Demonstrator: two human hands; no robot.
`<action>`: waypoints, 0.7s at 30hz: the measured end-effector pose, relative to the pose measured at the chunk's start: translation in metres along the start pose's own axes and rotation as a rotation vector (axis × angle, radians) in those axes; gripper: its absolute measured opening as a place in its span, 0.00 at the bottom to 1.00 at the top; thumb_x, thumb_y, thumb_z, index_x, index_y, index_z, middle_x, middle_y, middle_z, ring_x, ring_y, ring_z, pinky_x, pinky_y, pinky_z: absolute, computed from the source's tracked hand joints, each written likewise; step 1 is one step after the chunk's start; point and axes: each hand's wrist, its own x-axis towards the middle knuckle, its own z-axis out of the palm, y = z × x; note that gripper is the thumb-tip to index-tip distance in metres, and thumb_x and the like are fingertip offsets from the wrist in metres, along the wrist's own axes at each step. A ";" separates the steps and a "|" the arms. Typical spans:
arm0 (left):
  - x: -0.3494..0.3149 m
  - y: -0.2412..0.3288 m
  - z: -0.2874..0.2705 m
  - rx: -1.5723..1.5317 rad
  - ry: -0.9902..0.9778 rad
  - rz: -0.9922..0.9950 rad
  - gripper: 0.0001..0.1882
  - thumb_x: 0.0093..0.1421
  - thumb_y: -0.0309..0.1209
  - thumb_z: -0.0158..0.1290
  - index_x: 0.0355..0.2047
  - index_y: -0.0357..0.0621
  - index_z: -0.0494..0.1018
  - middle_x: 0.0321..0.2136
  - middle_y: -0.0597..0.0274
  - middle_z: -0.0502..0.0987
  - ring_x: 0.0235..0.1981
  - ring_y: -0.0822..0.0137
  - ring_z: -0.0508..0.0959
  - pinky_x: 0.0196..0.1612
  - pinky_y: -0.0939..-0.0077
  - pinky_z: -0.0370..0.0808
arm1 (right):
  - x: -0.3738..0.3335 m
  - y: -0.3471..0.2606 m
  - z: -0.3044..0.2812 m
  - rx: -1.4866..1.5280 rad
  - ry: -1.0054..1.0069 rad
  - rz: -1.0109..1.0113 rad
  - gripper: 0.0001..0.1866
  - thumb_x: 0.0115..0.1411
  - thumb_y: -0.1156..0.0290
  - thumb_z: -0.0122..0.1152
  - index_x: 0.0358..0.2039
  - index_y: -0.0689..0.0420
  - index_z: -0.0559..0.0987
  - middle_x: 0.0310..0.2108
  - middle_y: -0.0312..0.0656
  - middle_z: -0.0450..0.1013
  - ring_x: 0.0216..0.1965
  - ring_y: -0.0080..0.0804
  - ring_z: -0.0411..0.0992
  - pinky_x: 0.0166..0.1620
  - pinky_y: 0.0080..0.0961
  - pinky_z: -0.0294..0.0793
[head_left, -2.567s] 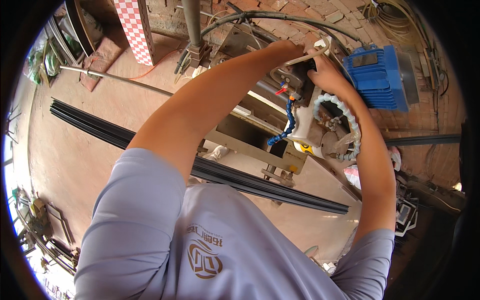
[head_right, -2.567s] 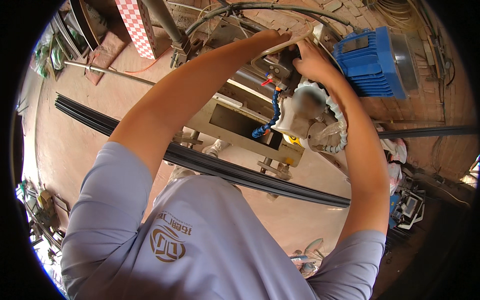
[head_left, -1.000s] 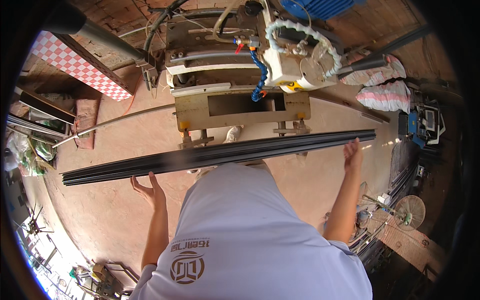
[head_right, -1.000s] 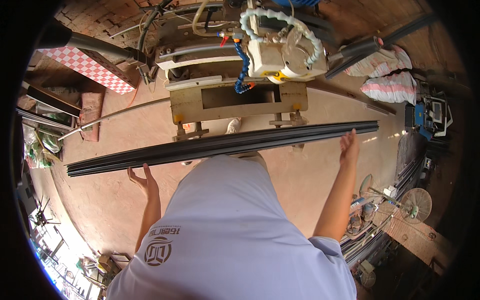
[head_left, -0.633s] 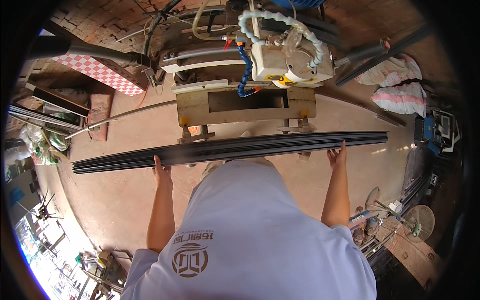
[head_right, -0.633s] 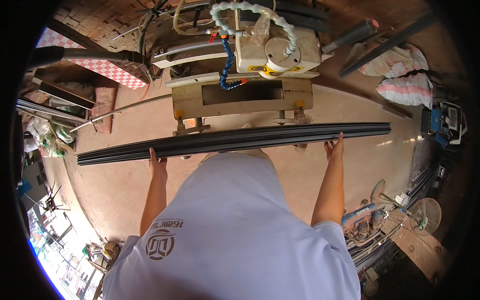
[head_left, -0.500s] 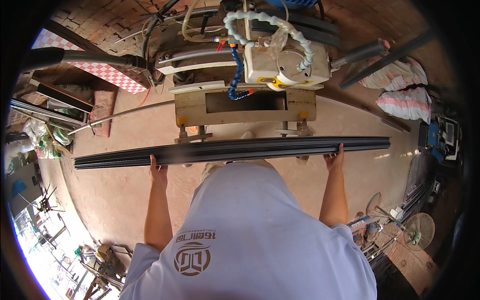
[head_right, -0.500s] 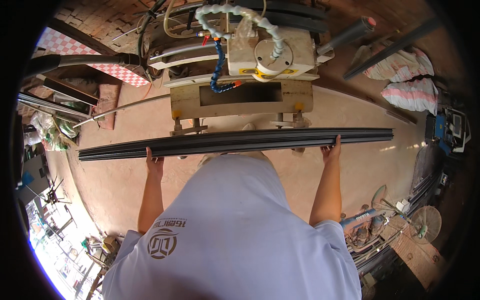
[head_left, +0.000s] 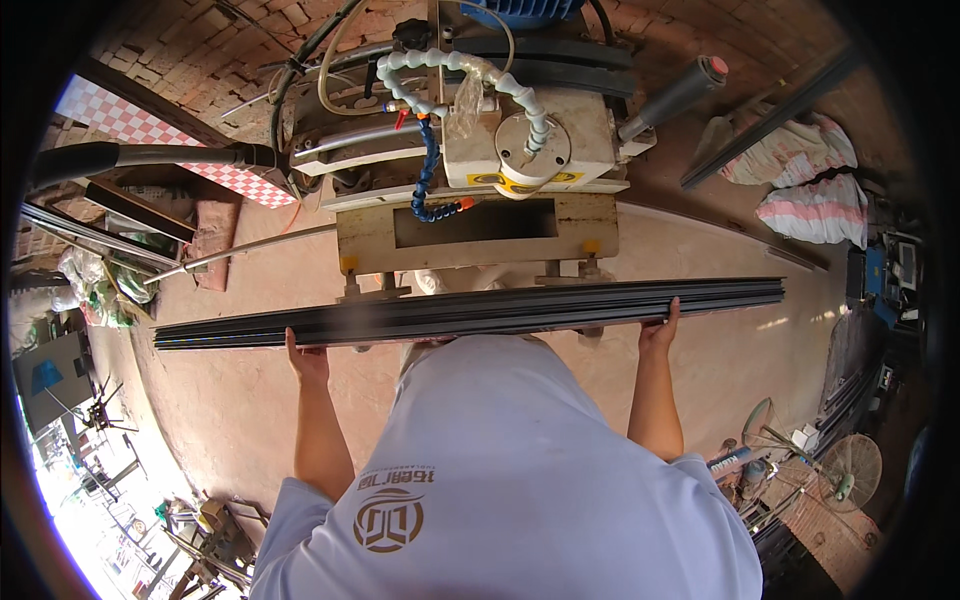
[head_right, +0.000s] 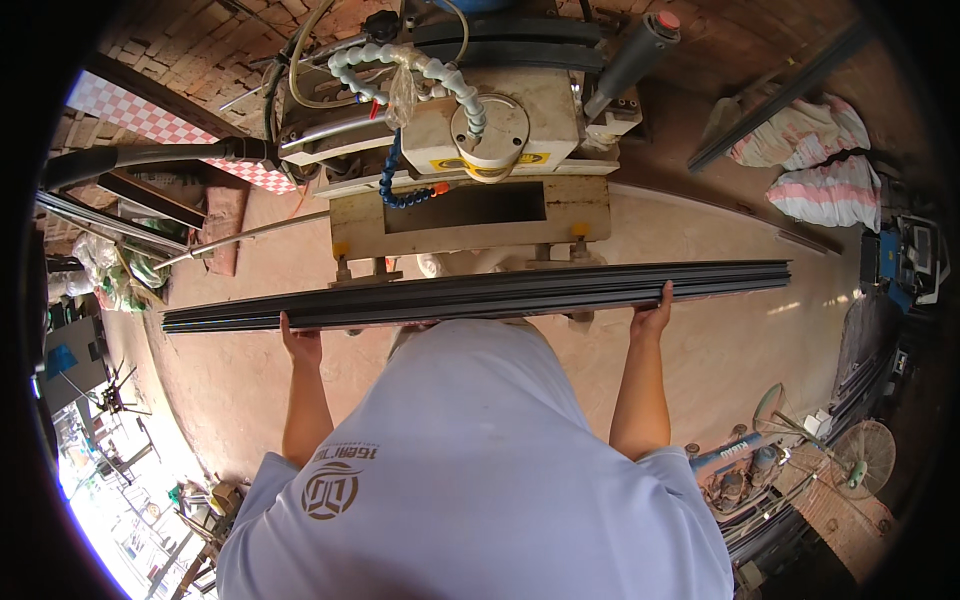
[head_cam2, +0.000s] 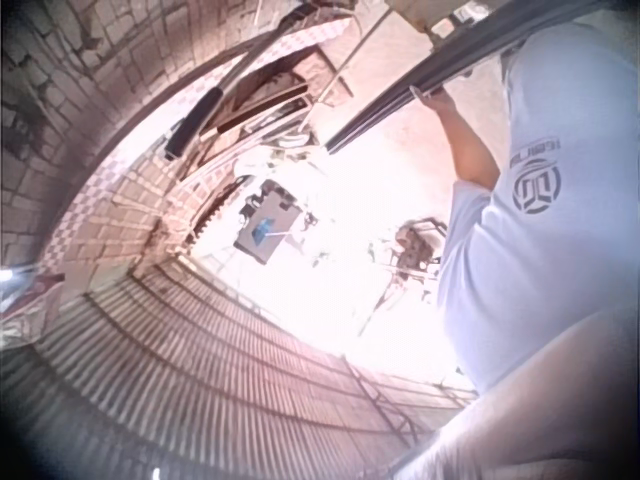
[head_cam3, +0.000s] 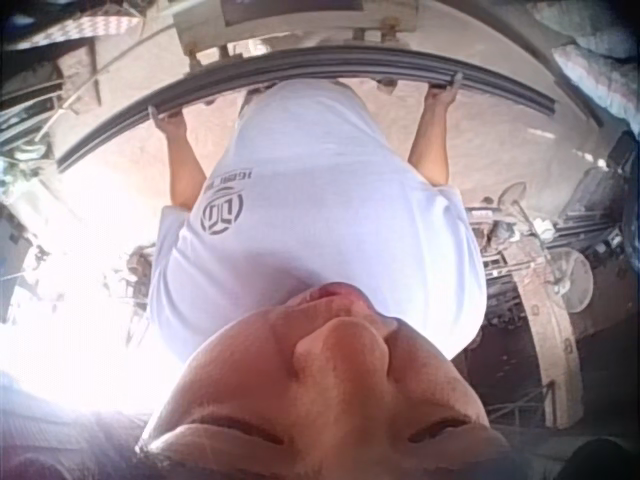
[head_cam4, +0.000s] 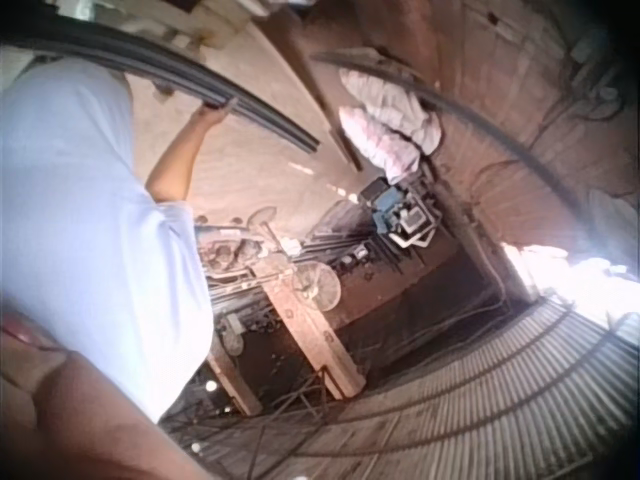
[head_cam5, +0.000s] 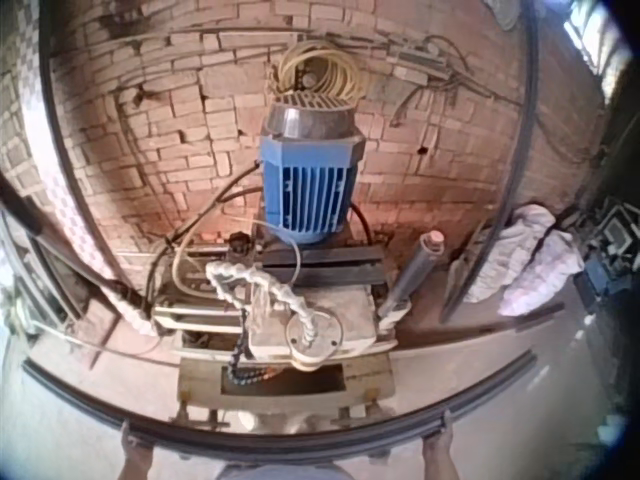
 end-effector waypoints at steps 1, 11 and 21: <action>-0.004 0.000 0.003 -0.013 -0.035 0.015 0.28 0.54 0.50 0.65 0.45 0.42 0.74 0.46 0.57 0.77 0.46 0.62 0.77 0.50 0.65 0.77 | -0.002 -0.003 0.002 -0.006 0.003 0.000 0.27 0.57 0.47 0.66 0.50 0.51 0.74 0.45 0.37 0.76 0.44 0.31 0.75 0.43 0.29 0.77; 0.009 0.018 0.090 0.111 -0.167 0.057 0.30 0.55 0.57 0.59 0.40 0.41 0.78 0.28 0.60 0.81 0.28 0.62 0.79 0.35 0.65 0.78 | 0.040 -0.042 0.063 -0.042 -0.008 -0.006 0.32 0.58 0.50 0.66 0.57 0.51 0.70 0.53 0.42 0.71 0.51 0.41 0.72 0.48 0.37 0.77; 0.082 0.008 0.151 0.260 -0.094 -0.019 0.30 0.53 0.56 0.61 0.41 0.40 0.75 0.25 0.55 0.81 0.23 0.53 0.82 0.25 0.62 0.82 | 0.084 -0.041 0.143 -0.032 0.188 0.019 0.40 0.53 0.62 0.73 0.60 0.65 0.63 0.58 0.50 0.66 0.54 0.48 0.71 0.55 0.50 0.76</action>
